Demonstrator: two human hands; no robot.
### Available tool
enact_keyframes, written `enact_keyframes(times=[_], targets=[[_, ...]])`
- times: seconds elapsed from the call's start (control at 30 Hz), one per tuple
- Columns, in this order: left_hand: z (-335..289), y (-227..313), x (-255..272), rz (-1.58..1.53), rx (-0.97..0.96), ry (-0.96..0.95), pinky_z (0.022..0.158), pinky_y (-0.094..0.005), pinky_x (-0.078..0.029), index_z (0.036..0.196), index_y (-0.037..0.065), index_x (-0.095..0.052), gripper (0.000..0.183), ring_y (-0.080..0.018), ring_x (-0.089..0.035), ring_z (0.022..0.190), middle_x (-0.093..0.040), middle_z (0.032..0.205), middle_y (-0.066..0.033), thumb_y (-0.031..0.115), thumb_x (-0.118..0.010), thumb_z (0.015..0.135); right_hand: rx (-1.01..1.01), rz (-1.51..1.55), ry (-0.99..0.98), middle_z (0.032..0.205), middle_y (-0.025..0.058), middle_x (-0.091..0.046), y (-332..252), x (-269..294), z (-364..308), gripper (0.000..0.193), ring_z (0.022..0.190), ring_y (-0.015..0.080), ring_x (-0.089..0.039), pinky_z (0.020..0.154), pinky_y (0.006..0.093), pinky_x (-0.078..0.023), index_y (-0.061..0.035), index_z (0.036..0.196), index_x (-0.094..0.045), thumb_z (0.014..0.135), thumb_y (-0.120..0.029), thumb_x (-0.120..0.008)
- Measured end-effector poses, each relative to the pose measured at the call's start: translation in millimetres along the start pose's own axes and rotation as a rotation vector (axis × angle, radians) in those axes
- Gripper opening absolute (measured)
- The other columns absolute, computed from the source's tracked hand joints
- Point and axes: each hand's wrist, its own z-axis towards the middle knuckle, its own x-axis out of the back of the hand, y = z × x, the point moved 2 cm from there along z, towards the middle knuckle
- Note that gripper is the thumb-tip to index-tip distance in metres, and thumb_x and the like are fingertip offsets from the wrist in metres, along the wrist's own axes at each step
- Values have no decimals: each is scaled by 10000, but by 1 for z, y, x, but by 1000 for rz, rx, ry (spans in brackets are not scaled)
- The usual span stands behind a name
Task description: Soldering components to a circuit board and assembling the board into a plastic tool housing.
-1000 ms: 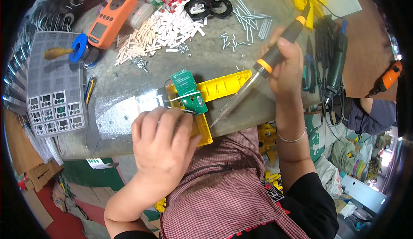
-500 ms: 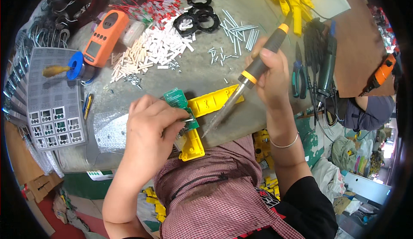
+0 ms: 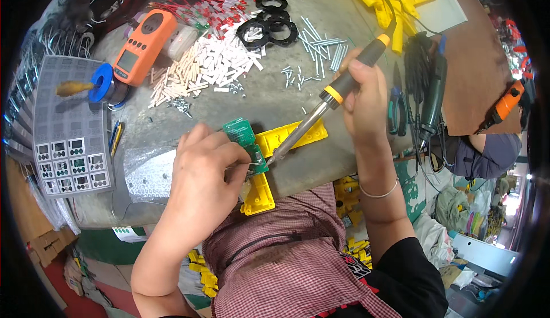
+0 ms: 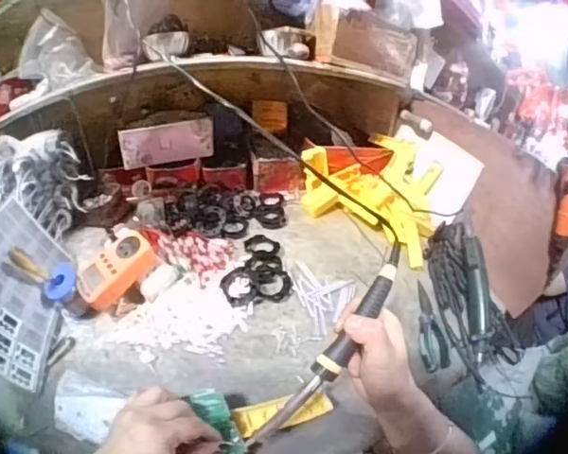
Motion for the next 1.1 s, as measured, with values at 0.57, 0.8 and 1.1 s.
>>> enact_keyframes(times=[0.57, 0.8, 1.1], targets=[[-5, -6, 1, -119, 61, -11, 710, -360, -463, 800, 26, -708, 154, -273, -548, 805, -617, 755, -90, -39, -729, 662, -8, -51, 41, 666, -27, -450, 6, -4, 0, 192, 490, 27, -350, 416, 202, -260, -52, 888, -545, 891, -244, -551], [-4, -2, 1, -68, 50, 9, 705, -358, -464, 795, 18, -701, 129, -274, -546, 806, -614, 759, -89, -34, -714, 678, 13, -23, 5, 684, -19, -454, 8, -2, 3, 202, 492, 28, -344, 418, 199, -259, -46, 886, -545, 895, -248, -550], [-5, -4, -2, -40, 38, 21, 700, -370, -467, 778, 14, -689, 120, -282, -552, 807, -605, 748, -91, -35, -709, 670, 47, -29, 45, 720, -22, -462, 9, -6, -1, 184, 534, 24, -362, 426, 192, -258, -52, 903, -549, 896, -235, -575]])
